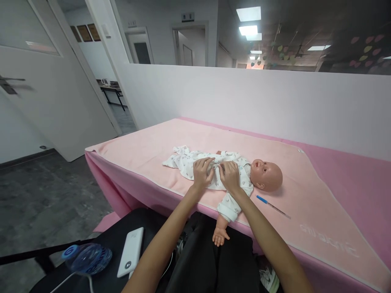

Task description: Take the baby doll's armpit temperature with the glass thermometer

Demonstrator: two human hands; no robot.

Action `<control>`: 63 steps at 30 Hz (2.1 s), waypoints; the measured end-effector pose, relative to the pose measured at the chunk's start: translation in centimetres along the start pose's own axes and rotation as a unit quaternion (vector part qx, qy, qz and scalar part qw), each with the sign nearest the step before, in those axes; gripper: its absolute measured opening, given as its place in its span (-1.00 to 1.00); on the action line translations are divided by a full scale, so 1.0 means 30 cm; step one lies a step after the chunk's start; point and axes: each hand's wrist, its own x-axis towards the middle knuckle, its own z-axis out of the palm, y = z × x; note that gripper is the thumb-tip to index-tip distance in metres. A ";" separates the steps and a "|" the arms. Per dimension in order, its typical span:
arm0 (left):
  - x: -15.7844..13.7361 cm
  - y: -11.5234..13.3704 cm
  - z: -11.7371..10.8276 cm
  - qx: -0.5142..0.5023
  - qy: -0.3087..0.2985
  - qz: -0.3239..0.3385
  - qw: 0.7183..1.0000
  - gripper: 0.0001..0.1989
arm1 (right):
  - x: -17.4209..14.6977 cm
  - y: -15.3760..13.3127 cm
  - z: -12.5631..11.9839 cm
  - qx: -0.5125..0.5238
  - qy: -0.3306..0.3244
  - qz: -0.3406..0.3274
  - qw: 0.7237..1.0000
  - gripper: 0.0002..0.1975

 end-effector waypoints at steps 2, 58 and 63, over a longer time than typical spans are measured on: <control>0.002 0.002 0.003 0.006 -0.002 0.017 1.000 -0.69 | -0.001 0.000 0.003 -0.001 0.006 -0.004 1.000 -0.83; 0.007 0.005 0.015 -0.010 -0.021 -0.001 1.000 -0.86 | -0.011 0.015 0.021 -0.056 -0.013 0.012 0.998 -0.88; 0.006 0.002 0.018 0.028 -0.043 0.001 0.999 -0.85 | -0.008 0.013 0.022 -0.055 -0.014 0.013 0.998 -0.89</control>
